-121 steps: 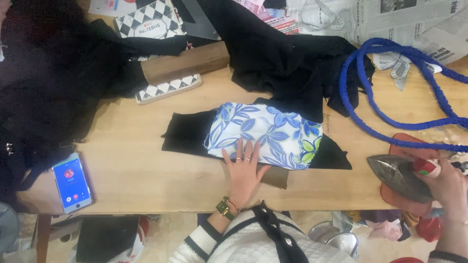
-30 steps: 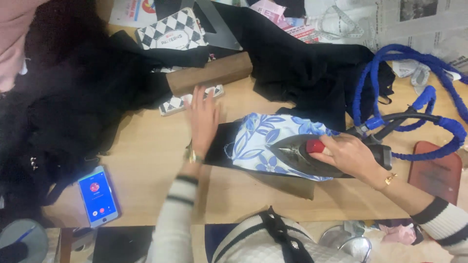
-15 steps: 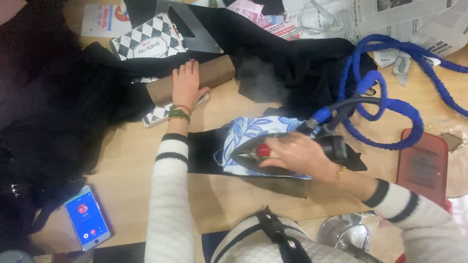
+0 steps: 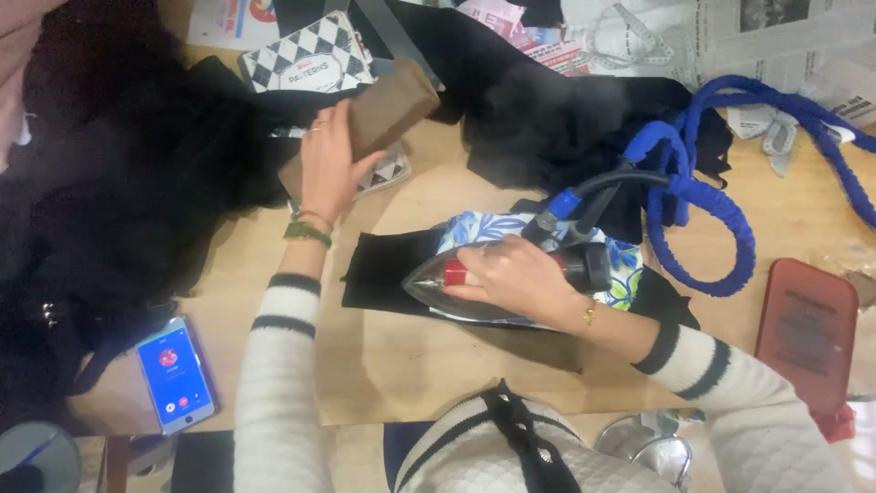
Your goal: The person irons a piece of black fabric on a wooden table using a steam iron and a floral cloth. They repeatedly smooth the fabric, place the cloth on top, and press with the iron, then remove the cloth and adjust the fabric.
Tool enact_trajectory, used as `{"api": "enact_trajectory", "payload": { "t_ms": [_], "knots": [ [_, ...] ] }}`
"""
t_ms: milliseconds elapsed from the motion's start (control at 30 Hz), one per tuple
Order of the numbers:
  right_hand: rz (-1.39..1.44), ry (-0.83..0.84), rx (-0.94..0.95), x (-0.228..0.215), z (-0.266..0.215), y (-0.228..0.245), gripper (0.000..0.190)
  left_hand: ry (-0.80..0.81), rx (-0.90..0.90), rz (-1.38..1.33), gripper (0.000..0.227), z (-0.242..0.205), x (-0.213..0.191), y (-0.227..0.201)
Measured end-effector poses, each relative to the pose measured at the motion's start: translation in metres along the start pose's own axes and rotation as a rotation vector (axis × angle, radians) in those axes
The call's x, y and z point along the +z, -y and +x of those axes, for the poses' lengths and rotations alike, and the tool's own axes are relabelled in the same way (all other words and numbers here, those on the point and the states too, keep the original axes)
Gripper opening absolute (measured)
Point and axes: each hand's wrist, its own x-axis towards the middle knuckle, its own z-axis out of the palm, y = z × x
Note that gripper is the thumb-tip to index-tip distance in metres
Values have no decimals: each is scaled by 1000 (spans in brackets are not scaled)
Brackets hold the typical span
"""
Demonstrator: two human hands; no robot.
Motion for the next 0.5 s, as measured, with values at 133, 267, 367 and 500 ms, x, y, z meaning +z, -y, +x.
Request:
{"api": "enact_trajectory", "payload": {
  "t_ms": [133,267,367,500],
  "knots": [
    [-55,-38,-2,-19,-20,-7,47,-196,-122,-285,82,-50,-42,-6],
    [-145,-2,31,-29,-59,-24,47,-375,-502,-515,82,-132,-55,-12],
    [-136,45,98,-37,-82,-41,47,-506,-968,-954,63,-225,-29,25],
    [-136,102,170,-33,-104,-59,47,-630,-1217,-1375,52,-298,-21,7]
  ]
}}
